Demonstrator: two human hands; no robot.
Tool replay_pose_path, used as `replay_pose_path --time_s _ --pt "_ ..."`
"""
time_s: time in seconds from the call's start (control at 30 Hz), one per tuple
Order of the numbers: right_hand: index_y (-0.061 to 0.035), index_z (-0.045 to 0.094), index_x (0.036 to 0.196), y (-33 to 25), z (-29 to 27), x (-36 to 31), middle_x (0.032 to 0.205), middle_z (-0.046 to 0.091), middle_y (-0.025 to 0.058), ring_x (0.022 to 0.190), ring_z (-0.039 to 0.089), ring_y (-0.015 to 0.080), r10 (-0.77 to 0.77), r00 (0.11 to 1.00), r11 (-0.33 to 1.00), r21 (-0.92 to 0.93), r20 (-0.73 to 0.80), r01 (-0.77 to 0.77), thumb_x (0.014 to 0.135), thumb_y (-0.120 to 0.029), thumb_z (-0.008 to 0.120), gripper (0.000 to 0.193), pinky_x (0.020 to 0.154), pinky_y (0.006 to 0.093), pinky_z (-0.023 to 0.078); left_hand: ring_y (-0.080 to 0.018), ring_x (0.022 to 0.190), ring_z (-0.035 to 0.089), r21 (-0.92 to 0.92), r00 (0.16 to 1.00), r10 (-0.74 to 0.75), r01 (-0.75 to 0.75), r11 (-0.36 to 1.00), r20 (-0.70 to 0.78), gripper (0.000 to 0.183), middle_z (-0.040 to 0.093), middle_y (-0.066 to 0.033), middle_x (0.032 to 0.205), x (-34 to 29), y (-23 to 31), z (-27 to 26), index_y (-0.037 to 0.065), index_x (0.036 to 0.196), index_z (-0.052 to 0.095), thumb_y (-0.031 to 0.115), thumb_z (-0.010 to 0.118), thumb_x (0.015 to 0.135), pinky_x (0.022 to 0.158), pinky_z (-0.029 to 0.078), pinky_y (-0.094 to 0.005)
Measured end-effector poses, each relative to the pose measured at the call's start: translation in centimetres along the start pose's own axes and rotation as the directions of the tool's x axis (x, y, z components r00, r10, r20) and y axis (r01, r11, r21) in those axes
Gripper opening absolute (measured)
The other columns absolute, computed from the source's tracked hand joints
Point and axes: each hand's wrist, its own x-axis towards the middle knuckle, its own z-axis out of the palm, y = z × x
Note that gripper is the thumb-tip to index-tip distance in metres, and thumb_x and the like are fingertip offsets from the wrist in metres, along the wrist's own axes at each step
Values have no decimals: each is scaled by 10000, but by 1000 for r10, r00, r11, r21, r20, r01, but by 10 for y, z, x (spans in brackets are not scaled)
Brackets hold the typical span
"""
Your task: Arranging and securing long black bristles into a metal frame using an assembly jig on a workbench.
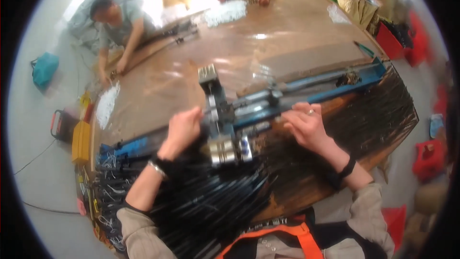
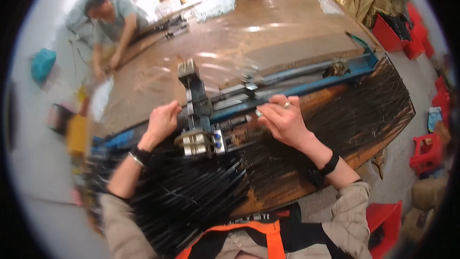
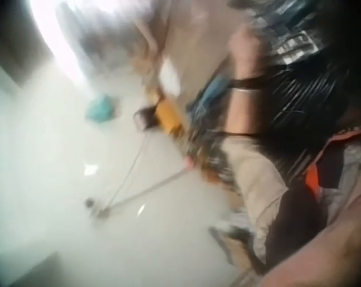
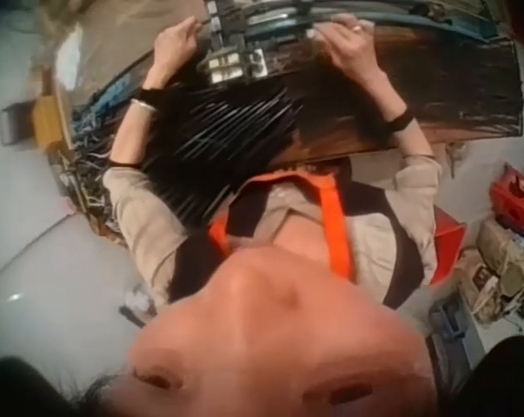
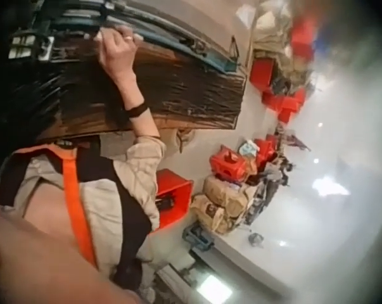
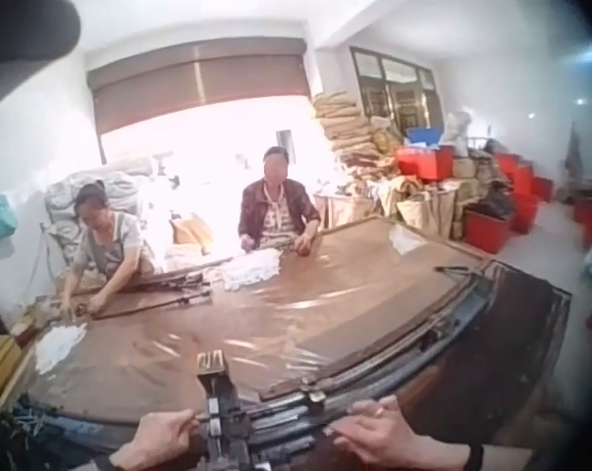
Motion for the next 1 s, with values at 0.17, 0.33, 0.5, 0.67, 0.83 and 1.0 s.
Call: replay_pose_path --time_s 0.17,0.33,0.5,0.67,0.83,1.0 --pt "-102 669 1093 -13 7 0 954 702 30 989 616 220 -6 999 997 75 54 2 839 -186 713 271 857 355 345 -447 757 601 33 1000 -6 6 999 -16 173 616 -216 753 -3 0 -5 60 858 548 206 556 952 620 461 -522" --pt "-76 660 1067 -29 21 5 964 694 64 983 618 253 38 988 964 256 147 -75 839 -140 705 241 812 387 416 -442 753 602 3 999 10 -10 1000 -33 165 617 -205 744 -14 3 -2 63 862 541 201 557 951 625 464 -520" --pt "-44 642 1006 -14 56 -4 946 686 118 937 636 297 67 980 852 501 187 -154 881 -171 692 185 761 403 503 -433 755 605 26 986 111 -108 994 -128 149 616 -203 752 -8 -7 14 56 863 538 172 554 954 629 463 -516" --pt "-70 670 977 2 30 20 940 673 112 947 633 301 202 796 798 376 570 -471 893 -306 692 252 807 420 498 -401 766 616 148 974 201 -184 972 -109 70 629 -182 798 0 -1 -1 76 877 554 126 564 926 632 481 -482" --pt "-96 650 928 -14 16 -25 833 617 76 854 582 268 -78 915 959 279 395 -39 807 -246 751 218 776 389 453 -336 829 636 362 894 378 -278 890 -242 45 643 -102 816 -10 -76 -34 86 866 576 121 583 893 712 484 -433" --pt "-95 589 830 -20 14 -44 775 573 41 798 562 257 -102 974 987 145 200 74 790 -208 742 194 729 393 436 -288 819 621 663 973 231 -189 724 25 22 621 -92 807 -43 1 -59 76 847 591 97 594 852 780 450 -421"
